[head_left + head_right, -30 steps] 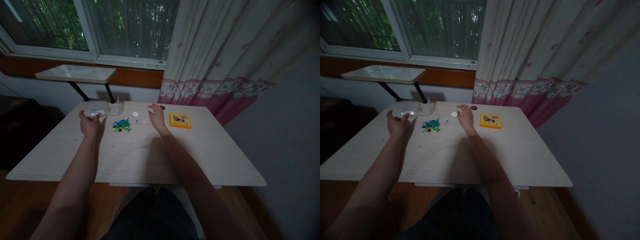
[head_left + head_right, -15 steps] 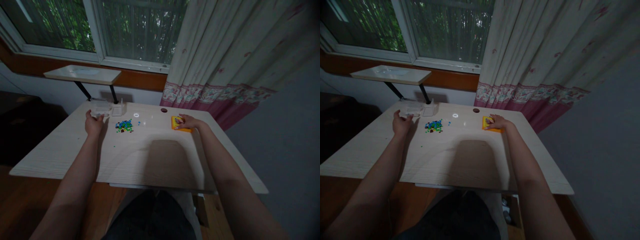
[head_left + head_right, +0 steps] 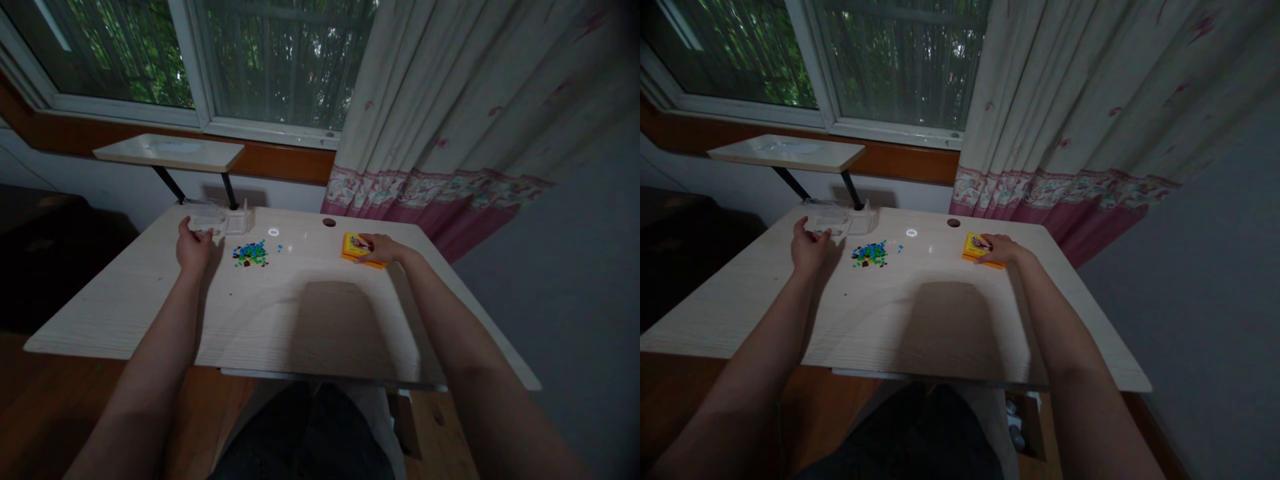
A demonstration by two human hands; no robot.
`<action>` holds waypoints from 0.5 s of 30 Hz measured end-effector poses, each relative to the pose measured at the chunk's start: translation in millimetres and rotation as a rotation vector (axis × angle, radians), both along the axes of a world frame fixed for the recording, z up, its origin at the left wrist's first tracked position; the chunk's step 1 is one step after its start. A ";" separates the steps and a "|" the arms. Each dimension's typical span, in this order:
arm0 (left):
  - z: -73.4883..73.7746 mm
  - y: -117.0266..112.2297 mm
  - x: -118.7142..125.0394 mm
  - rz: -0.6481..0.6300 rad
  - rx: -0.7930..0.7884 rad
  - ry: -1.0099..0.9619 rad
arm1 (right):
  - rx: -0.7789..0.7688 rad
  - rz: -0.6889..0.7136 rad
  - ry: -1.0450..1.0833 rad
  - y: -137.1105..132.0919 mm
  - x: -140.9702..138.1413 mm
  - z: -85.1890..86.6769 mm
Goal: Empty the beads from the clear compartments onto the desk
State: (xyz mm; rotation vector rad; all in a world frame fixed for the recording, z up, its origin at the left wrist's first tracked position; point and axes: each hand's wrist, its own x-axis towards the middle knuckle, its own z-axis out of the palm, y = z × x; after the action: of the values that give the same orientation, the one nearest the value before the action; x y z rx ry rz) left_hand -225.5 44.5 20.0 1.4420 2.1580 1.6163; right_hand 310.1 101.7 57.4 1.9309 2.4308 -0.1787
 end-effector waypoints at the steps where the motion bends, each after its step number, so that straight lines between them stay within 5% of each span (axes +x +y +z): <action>1: 3.2 -2.1 5.8 -0.037 0.025 0.013 | -0.002 0.009 0.010 -1.8 -6.6 4.1; 7: 11.5 -12.2 40.6 -0.330 0.021 0.105 | -0.063 0.032 0.159 -6.0 -60.6 29.6; 15: 1.4 -7.8 53.8 -0.530 0.031 -0.006 | -0.174 0.128 0.390 -3.9 -116.9 44.9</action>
State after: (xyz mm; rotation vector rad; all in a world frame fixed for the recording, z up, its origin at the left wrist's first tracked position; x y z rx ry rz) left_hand -171.7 36.7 21.3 1.8100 1.5565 1.4483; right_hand 193.2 97.9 102.3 1.7986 2.6465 -0.8021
